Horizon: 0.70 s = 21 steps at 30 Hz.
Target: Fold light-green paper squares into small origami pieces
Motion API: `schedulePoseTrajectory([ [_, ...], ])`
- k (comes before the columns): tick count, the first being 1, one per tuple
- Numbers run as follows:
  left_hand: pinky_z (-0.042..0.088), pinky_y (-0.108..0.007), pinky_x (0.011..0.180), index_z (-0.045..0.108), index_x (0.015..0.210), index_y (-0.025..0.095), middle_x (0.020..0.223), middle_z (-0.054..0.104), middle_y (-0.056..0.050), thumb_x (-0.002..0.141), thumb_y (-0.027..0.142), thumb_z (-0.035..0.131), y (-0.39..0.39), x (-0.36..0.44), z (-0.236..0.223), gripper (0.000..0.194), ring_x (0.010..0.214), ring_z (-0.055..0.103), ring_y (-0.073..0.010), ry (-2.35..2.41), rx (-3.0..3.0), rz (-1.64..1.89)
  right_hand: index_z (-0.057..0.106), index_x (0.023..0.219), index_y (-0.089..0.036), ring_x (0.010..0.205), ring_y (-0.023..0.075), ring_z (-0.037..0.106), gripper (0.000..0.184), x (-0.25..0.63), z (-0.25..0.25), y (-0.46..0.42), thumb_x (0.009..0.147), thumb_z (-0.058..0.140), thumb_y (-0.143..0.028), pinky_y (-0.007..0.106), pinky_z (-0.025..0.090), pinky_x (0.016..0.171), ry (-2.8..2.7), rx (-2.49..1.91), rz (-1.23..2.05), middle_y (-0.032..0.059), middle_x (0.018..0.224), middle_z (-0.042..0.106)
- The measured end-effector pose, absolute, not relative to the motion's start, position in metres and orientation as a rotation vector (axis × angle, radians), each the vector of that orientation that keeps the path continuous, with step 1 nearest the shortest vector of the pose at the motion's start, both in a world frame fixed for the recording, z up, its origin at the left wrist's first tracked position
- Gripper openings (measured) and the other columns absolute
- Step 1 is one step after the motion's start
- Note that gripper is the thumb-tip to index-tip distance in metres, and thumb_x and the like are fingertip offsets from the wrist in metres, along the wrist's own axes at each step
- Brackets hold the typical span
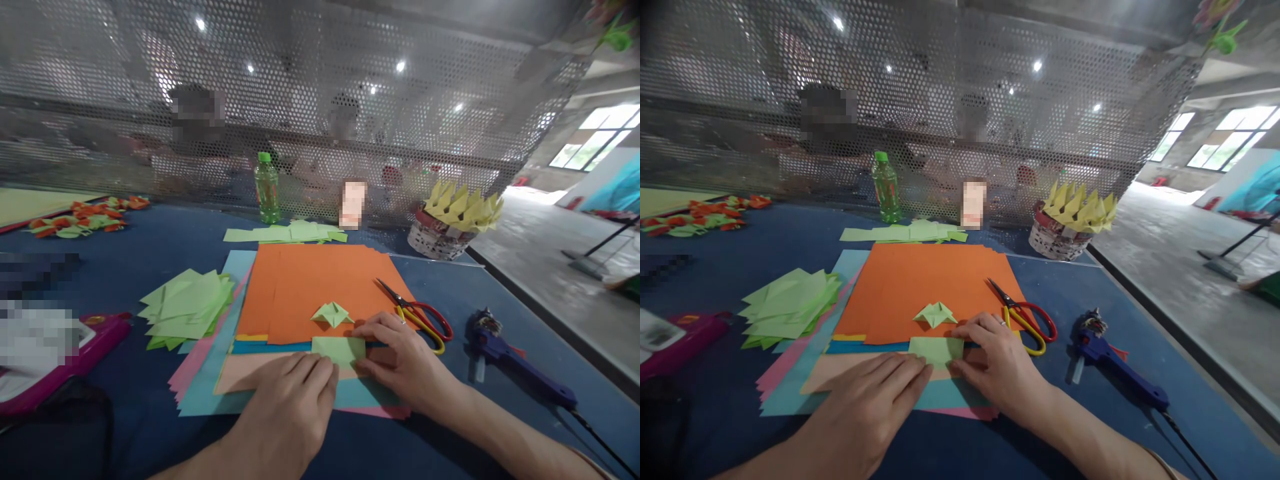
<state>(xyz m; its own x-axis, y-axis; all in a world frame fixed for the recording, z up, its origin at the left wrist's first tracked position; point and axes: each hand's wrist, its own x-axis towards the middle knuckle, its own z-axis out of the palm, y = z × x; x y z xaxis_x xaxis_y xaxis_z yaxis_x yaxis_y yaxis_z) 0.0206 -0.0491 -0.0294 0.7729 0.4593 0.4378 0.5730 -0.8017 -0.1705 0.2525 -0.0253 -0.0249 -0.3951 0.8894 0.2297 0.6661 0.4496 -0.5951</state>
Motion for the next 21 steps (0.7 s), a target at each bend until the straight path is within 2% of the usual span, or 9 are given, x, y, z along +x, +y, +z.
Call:
schedulePoseTrajectory([
  [8, 0.055, -0.04, 0.069, 0.065, 0.112, 0.006, 0.093, 0.068, -0.013, 0.084, 0.005, 0.045, -0.048, 0.017, -0.033, 0.034, 0.08, 0.063, -0.027, -0.839, -2.773, -0.526, 0.066, 0.11, -0.025, 0.102, 0.0224, 0.06, 0.031, 0.252, -0.027, -0.025, 0.082, 0.072, -0.013, 0.038, 0.049, 0.09, -2.171, -1.295, 0.544, 0.0053, 0.108, 0.063],
  [11, 0.055, -0.04, 0.07, 0.065, 0.112, 0.01, 0.093, 0.067, -0.011, 0.081, 0.004, 0.047, -0.047, 0.015, -0.03, 0.036, 0.08, 0.063, -0.0263, -0.893, -2.865, -0.505, 0.067, 0.109, -0.025, 0.102, 0.0224, 0.06, 0.032, 0.252, -0.026, -0.025, 0.081, 0.072, -0.011, 0.038, 0.049, 0.089, -2.172, -1.3, 0.541, 0.0051, 0.107, 0.063],
  [14, 0.053, -0.036, 0.074, 0.064, 0.111, 0.02, 0.1, 0.066, -0.006, 0.089, 0.005, 0.043, -0.036, 0.01, -0.024, 0.034, 0.085, 0.063, -0.022, -1.08, -2.974, -0.627, 0.067, 0.109, -0.025, 0.101, 0.022, 0.061, 0.032, 0.252, -0.025, -0.025, 0.081, 0.072, -0.012, 0.037, 0.049, 0.089, -2.17, -1.302, 0.55, 0.005, 0.107, 0.063],
  [15, 0.053, -0.035, 0.08, 0.062, 0.117, 0.021, 0.108, 0.065, -0.006, 0.094, 0.006, 0.04, -0.028, 0.008, -0.022, 0.035, 0.093, 0.063, -0.0212, -1.188, -2.945, -0.704, 0.067, 0.11, -0.025, 0.101, 0.0221, 0.061, 0.032, 0.252, -0.025, -0.025, 0.081, 0.072, -0.013, 0.037, 0.05, 0.089, -2.172, -1.305, 0.552, 0.0052, 0.107, 0.063],
  [17, 0.051, -0.036, 0.086, 0.058, 0.121, 0.021, 0.114, 0.063, -0.008, 0.1, 0.014, 0.039, -0.011, 0.004, -0.019, 0.029, 0.102, 0.061, -0.022, -1.255, -2.861, -0.916, 0.067, 0.111, -0.024, 0.101, 0.0227, 0.061, 0.033, 0.251, -0.024, -0.025, 0.08, 0.073, -0.013, 0.037, 0.05, 0.088, -2.178, -1.308, 0.546, 0.0057, 0.107, 0.063],
  [21, 0.049, -0.039, 0.091, 0.057, 0.128, 0.023, 0.12, 0.061, -0.007, 0.098, 0.016, 0.05, 0.017, 0.002, -0.018, 0.031, 0.11, 0.058, -0.0234, -1.323, -2.901, -0.93, 0.066, 0.111, -0.025, 0.1, 0.0225, 0.062, 0.032, 0.251, -0.025, -0.024, 0.081, 0.071, -0.013, 0.036, 0.05, 0.086, -2.179, -1.304, 0.556, 0.0058, 0.107, 0.063],
])
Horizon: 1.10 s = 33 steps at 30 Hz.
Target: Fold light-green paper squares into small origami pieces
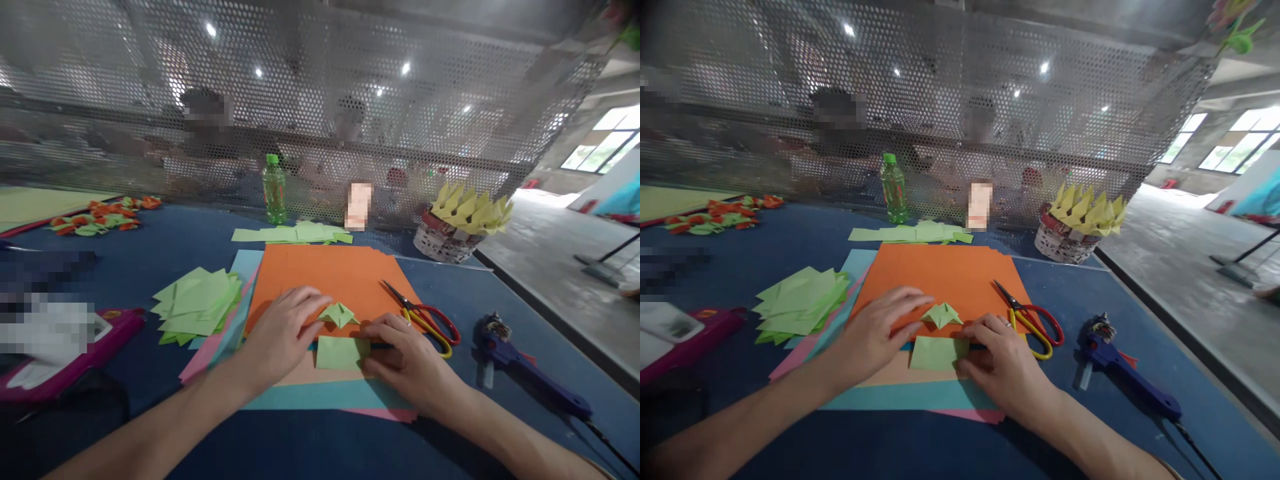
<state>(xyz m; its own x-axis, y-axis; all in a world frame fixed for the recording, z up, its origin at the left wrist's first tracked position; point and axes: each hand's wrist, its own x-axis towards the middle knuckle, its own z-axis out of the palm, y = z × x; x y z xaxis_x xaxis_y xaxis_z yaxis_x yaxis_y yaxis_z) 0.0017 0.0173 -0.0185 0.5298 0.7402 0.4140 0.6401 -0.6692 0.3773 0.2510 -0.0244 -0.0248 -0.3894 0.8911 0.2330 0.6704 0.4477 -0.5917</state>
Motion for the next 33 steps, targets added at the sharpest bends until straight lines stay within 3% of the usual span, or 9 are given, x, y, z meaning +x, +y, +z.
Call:
schedulePoseTrajectory([
  [6, 0.044, -0.036, 0.082, 0.07, 0.092, 0.02, 0.096, 0.065, -0.004, 0.098, 0.01, 0.049, 0.014, 0.009, -0.022, 0.024, 0.093, 0.059, -0.0199, 1.058, 2.624, 0.865, 0.066, 0.106, -0.025, 0.1, 0.0218, 0.062, 0.035, 0.251, -0.026, -0.025, 0.077, 0.069, -0.006, 0.035, 0.049, 0.087, -2.15, -1.277, 0.579, 0.0041, 0.105, 0.064],
  [14, 0.043, -0.035, 0.08, 0.071, 0.094, 0.02, 0.092, 0.068, -0.002, 0.097, 0.013, 0.055, 0.016, 0.007, -0.024, 0.018, 0.09, 0.06, -0.0199, 1.112, 2.61, 0.82, 0.062, 0.087, -0.022, 0.091, 0.0201, 0.06, 0.021, 0.249, -0.024, -0.026, 0.075, 0.069, -0.006, 0.031, 0.047, 0.079, -2.106, -1.291, 0.569, 0.0025, 0.095, 0.062],
  [21, 0.046, -0.039, 0.091, 0.062, 0.123, 0.021, 0.115, 0.065, -0.007, 0.1, 0.009, 0.041, 0.008, 0.004, -0.017, 0.033, 0.106, 0.059, -0.0215, 1.128, 2.557, 1.013, 0.062, 0.082, -0.021, 0.086, 0.0188, 0.059, 0.009, 0.249, -0.026, -0.026, 0.083, 0.067, -0.013, 0.032, 0.047, 0.077, -2.119, -1.271, 0.536, 0.0026, 0.091, 0.059],
  [25, 0.045, -0.037, 0.091, 0.063, 0.117, 0.023, 0.111, 0.065, -0.006, 0.097, 0.022, 0.057, -0.005, 0.004, -0.009, 0.02, 0.105, 0.058, -0.022, 0.979, 2.506, 0.982, 0.062, 0.084, -0.021, 0.086, 0.0198, 0.059, 0.007, 0.249, -0.027, -0.026, 0.084, 0.066, -0.016, 0.033, 0.048, 0.075, -2.12, -1.238, 0.511, 0.0039, 0.092, 0.06],
  [27, 0.043, -0.037, 0.09, 0.062, 0.118, 0.024, 0.109, 0.065, -0.004, 0.094, 0.022, 0.065, -0.008, 0.005, -0.01, 0.024, 0.103, 0.056, -0.0221, 0.915, 2.529, 0.879, 0.062, 0.084, -0.022, 0.086, 0.0197, 0.06, 0.009, 0.248, -0.027, -0.027, 0.083, 0.065, -0.014, 0.033, 0.049, 0.076, -2.117, -1.196, 0.487, 0.0041, 0.092, 0.06],
  [29, 0.041, -0.037, 0.089, 0.061, 0.116, 0.024, 0.105, 0.064, -0.003, 0.093, 0.016, 0.065, -0.01, 0.006, -0.012, 0.025, 0.099, 0.055, -0.0211, 0.883, 2.57, 0.796, 0.061, 0.082, -0.022, 0.086, 0.019, 0.06, 0.012, 0.247, -0.026, -0.028, 0.082, 0.064, -0.01, 0.032, 0.049, 0.077, -2.119, -1.15, 0.455, 0.0038, 0.092, 0.061],
  [33, 0.036, -0.035, 0.082, 0.058, 0.091, 0.02, 0.088, 0.059, 0.0, 0.095, 0.006, 0.053, -0.011, 0.006, -0.014, 0.015, 0.085, 0.05, -0.018, 0.865, 2.662, 0.707, 0.059, 0.081, -0.021, 0.084, 0.0183, 0.06, 0.016, 0.246, -0.022, -0.032, 0.08, 0.065, -0.006, 0.032, 0.049, 0.078, -2.167, -1.086, 0.419, 0.0033, 0.093, 0.062],
])
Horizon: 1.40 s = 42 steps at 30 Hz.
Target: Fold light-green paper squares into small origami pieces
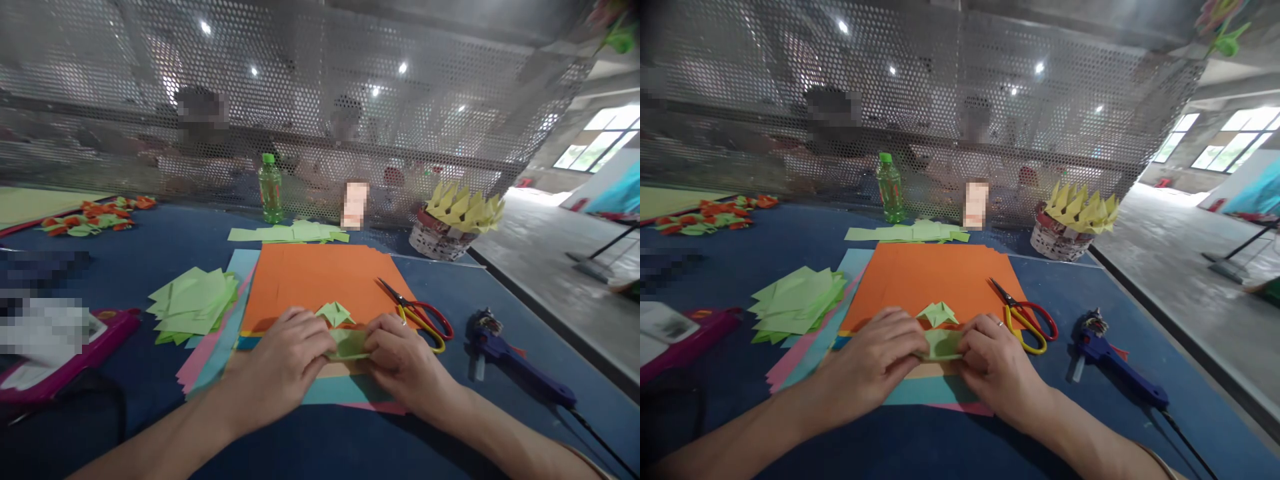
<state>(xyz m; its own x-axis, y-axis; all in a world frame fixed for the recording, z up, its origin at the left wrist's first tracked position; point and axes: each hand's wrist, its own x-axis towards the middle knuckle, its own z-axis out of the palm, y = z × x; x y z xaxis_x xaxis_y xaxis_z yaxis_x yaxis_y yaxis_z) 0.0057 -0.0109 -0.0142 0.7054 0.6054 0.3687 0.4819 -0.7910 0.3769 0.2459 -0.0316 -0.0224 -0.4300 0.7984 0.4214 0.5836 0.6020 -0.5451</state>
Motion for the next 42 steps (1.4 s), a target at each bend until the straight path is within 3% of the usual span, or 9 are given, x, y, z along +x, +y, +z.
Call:
schedulePoseTrajectory([
  [12, 0.035, -0.035, 0.08, 0.054, 0.077, 0.018, 0.077, 0.058, 0.001, 0.087, 0.001, 0.048, -0.012, 0.001, -0.018, 0.021, 0.077, 0.048, -0.0169, 0.894, 2.675, 0.673, 0.066, 0.087, -0.023, 0.088, 0.0207, 0.061, 0.008, 0.249, -0.023, -0.031, 0.084, 0.068, -0.016, 0.036, 0.049, 0.081, -2.377, -1.02, 0.374, 0.0042, 0.093, 0.07],
  [22, 0.036, -0.042, 0.093, 0.068, 0.093, 0.023, 0.101, 0.065, -0.001, 0.079, -0.001, 0.053, -0.024, -0.008, 0.008, 0.032, 0.096, 0.057, -0.0216, 0.833, 2.704, 0.447, 0.069, 0.091, -0.022, 0.092, 0.0201, 0.061, 0.005, 0.25, -0.022, -0.03, 0.089, 0.068, -0.018, 0.035, 0.048, 0.084, -2.382, -0.98, 0.485, 0.0034, 0.095, 0.07],
  [31, 0.037, -0.037, 0.087, 0.064, 0.092, 0.02, 0.094, 0.065, 0.0, 0.088, 0.001, 0.055, -0.015, -0.009, 0.001, 0.022, 0.091, 0.055, -0.0196, 0.894, 2.623, 0.469, 0.062, 0.083, -0.021, 0.087, 0.0189, 0.059, 0.013, 0.249, -0.02, -0.033, 0.083, 0.07, -0.01, 0.034, 0.046, 0.081, -2.354, -1.03, 0.544, 0.0018, 0.09, 0.068],
  [42, 0.035, -0.035, 0.082, 0.055, 0.08, 0.018, 0.089, 0.062, 0.001, 0.083, -0.001, 0.06, -0.014, -0.009, -0.003, 0.02, 0.087, 0.053, -0.0179, 0.906, 2.608, 0.494, 0.059, 0.086, -0.021, 0.09, 0.0204, 0.059, 0.019, 0.25, -0.023, -0.032, 0.078, 0.069, -0.007, 0.034, 0.043, 0.082, -2.378, -1.009, 0.502, 0.0021, 0.092, 0.067],
])
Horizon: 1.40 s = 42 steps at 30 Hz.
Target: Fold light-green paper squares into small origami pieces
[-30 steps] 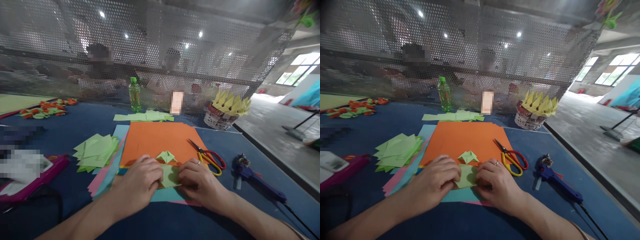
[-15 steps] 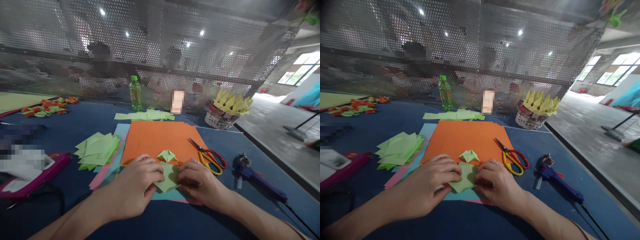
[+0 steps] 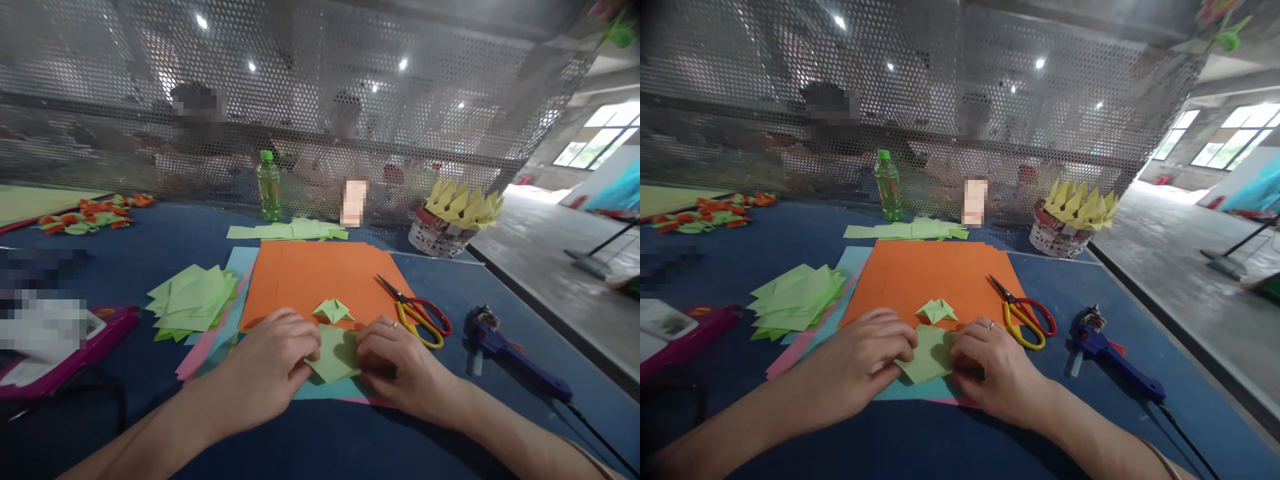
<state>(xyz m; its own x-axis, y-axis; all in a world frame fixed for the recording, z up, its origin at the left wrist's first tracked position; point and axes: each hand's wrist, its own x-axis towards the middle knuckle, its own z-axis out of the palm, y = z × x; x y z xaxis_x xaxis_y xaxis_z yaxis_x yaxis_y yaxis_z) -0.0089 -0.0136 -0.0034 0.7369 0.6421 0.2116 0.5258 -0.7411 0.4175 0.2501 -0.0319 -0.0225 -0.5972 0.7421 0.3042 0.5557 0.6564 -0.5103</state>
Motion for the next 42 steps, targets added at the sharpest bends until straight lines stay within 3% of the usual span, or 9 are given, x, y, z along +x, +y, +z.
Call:
schedulePoseTrajectory([
  [7, 0.034, -0.036, 0.086, 0.062, 0.086, 0.019, 0.095, 0.064, 0.001, 0.083, 0.0, 0.062, -0.016, -0.007, -0.003, 0.019, 0.095, 0.054, -0.0194, 0.877, 2.617, 0.513, 0.065, 0.089, -0.021, 0.092, 0.0184, 0.059, 0.005, 0.251, -0.023, -0.032, 0.09, 0.07, -0.023, 0.032, 0.044, 0.083, -2.361, -0.958, 0.613, 0.0018, 0.095, 0.068],
  [12, 0.033, -0.039, 0.086, 0.068, 0.091, 0.024, 0.099, 0.063, 0.001, 0.091, 0.008, 0.058, -0.024, -0.004, 0.0, 0.019, 0.096, 0.052, -0.0209, 0.839, 2.678, 0.496, 0.068, 0.083, -0.023, 0.092, 0.017, 0.06, 0.01, 0.249, -0.025, -0.031, 0.092, 0.068, -0.027, 0.03, 0.043, 0.082, -2.331, -1.031, 0.66, 0.0, 0.092, 0.067],
  [20, 0.041, -0.037, 0.082, 0.066, 0.107, 0.028, 0.108, 0.066, -0.001, 0.096, 0.018, 0.051, -0.046, -0.009, -0.005, 0.021, 0.097, 0.058, -0.023, 0.86, 2.75, 0.481, 0.064, 0.076, -0.022, 0.085, 0.0166, 0.059, 0.012, 0.233, -0.018, -0.04, 0.083, 0.073, -0.023, 0.029, 0.042, 0.074, -2.257, -1.376, 0.6, -0.0007, 0.09, 0.065],
  [25, 0.046, -0.036, 0.079, 0.064, 0.111, 0.024, 0.099, 0.067, -0.003, 0.101, 0.018, 0.043, -0.048, -0.009, -0.01, 0.024, 0.089, 0.062, -0.0217, 0.824, 2.816, 0.58, 0.062, 0.074, -0.021, 0.083, 0.0164, 0.058, 0.014, 0.227, -0.016, -0.042, 0.082, 0.074, -0.024, 0.027, 0.039, 0.067, -2.239, -1.43, 0.547, -0.0007, 0.086, 0.063],
  [33, 0.048, -0.038, 0.073, 0.064, 0.111, 0.022, 0.099, 0.063, -0.005, 0.094, 0.023, 0.058, -0.046, -0.003, -0.017, 0.018, 0.087, 0.061, -0.0261, 0.806, 2.924, 0.511, 0.06, 0.076, -0.022, 0.083, 0.0167, 0.058, 0.015, 0.226, -0.015, -0.042, 0.079, 0.074, -0.021, 0.027, 0.039, 0.066, -2.233, -1.455, 0.532, -0.0018, 0.086, 0.063],
  [37, 0.048, -0.038, 0.071, 0.066, 0.106, 0.021, 0.098, 0.063, -0.005, 0.094, 0.022, 0.058, -0.045, -0.002, -0.021, 0.014, 0.086, 0.06, -0.0255, 0.805, 2.908, 0.585, 0.061, 0.087, -0.023, 0.091, 0.0191, 0.059, 0.017, 0.232, -0.018, -0.039, 0.078, 0.071, -0.014, 0.029, 0.045, 0.073, -2.223, -1.409, 0.562, 0.0007, 0.097, 0.064],
  [42, 0.05, -0.038, 0.075, 0.066, 0.101, 0.019, 0.102, 0.066, -0.006, 0.095, 0.02, 0.056, -0.049, 0.001, -0.019, 0.012, 0.09, 0.062, -0.0253, 0.794, 2.858, 0.584, 0.061, 0.105, -0.022, 0.103, 0.0196, 0.06, 0.043, 0.248, -0.02, -0.028, 0.076, 0.048, 0.006, 0.033, 0.051, 0.088, -2.198, -1.206, 0.642, 0.0061, 0.111, 0.062],
])
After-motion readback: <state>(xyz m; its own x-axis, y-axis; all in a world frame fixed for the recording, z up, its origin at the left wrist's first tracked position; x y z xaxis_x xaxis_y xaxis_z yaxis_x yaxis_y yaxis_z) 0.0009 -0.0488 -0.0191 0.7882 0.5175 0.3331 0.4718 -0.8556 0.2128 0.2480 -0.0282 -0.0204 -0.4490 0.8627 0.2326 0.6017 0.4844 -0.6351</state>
